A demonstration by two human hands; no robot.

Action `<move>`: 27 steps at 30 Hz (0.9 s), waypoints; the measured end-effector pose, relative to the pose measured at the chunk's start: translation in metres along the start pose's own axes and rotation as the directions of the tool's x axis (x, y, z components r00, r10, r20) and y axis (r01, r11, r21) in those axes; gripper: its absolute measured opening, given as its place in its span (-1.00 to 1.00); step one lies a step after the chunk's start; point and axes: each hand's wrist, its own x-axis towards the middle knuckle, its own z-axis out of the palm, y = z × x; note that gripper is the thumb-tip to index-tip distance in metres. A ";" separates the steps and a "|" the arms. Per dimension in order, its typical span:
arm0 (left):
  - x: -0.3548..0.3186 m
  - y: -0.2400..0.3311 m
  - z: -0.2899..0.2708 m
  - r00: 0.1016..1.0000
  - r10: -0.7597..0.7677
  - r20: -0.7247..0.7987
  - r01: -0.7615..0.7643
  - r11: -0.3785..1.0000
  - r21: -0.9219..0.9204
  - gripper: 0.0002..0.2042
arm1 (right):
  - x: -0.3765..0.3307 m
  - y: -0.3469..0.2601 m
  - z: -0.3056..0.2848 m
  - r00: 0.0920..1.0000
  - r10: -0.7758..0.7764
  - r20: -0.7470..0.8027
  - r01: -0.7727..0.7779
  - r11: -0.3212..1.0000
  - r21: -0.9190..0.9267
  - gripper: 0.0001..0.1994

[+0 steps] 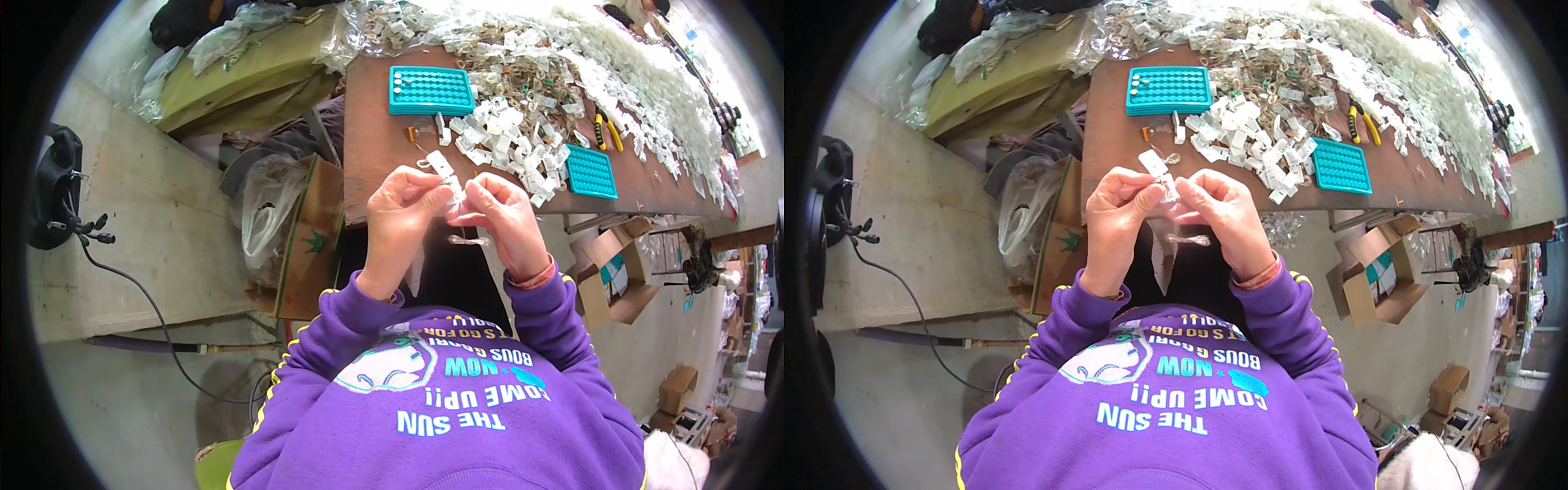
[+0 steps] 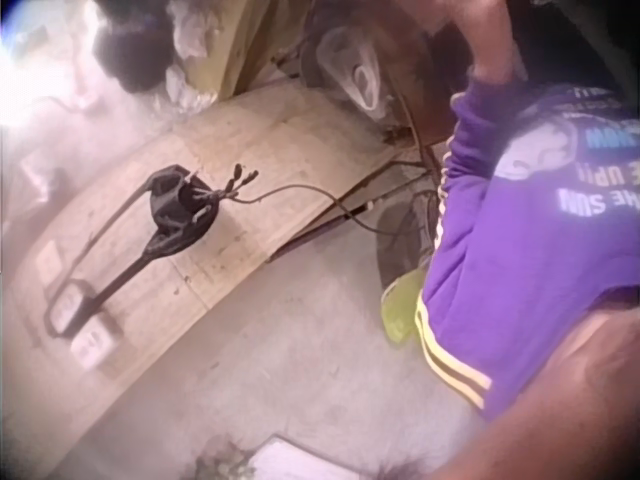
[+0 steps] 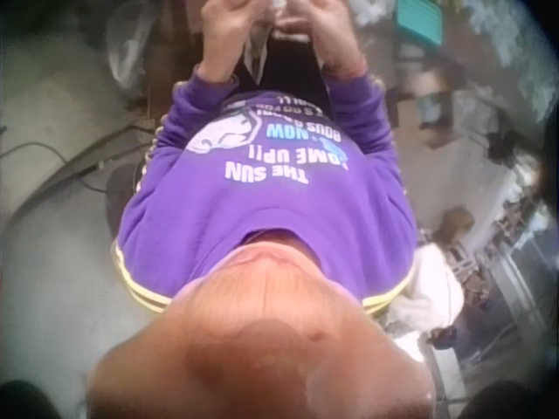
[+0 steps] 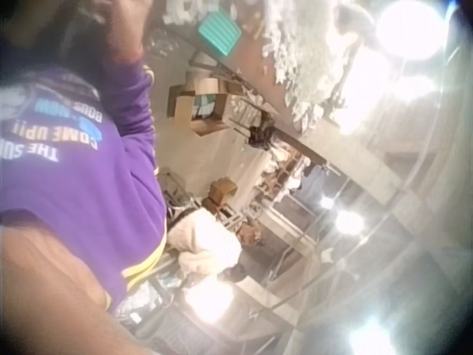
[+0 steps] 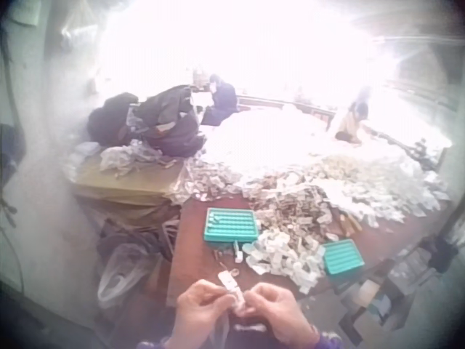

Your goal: The person assembles small white plastic electronic components by hand, inserting metal pins and placing them into a teal tray. They occasionally use yellow-handled pliers to adjust parts. The workspace is cluttered with loose components and plastic debris.

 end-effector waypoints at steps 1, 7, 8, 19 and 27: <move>0.000 -0.001 0.001 0.997 0.059 -0.053 -0.055 0.996 0.070 -0.89 | -0.001 -0.001 0.001 0.999 -0.032 -0.034 0.028 0.992 -0.124 -0.84; -0.001 -0.005 0.001 0.961 0.266 -0.069 -0.227 0.910 0.348 -0.88 | -0.008 0.012 0.012 0.981 -0.175 -0.082 0.137 0.930 -0.341 -0.89; -0.002 -0.006 0.001 0.955 0.290 -0.060 -0.246 0.890 0.385 -0.88 | -0.008 0.014 0.013 0.977 -0.189 -0.101 0.140 0.921 -0.365 -0.90; -0.002 -0.006 -0.003 0.984 0.103 -0.147 -0.101 0.995 0.022 -0.88 | -0.005 0.012 0.023 0.929 -0.359 -0.091 0.259 0.805 -0.533 -0.96; -0.002 -0.011 0.004 0.959 -0.250 -0.131 0.154 0.853 -0.499 -0.86 | 0.005 0.028 0.031 0.915 -0.395 -0.077 0.312 0.817 -0.485 -0.96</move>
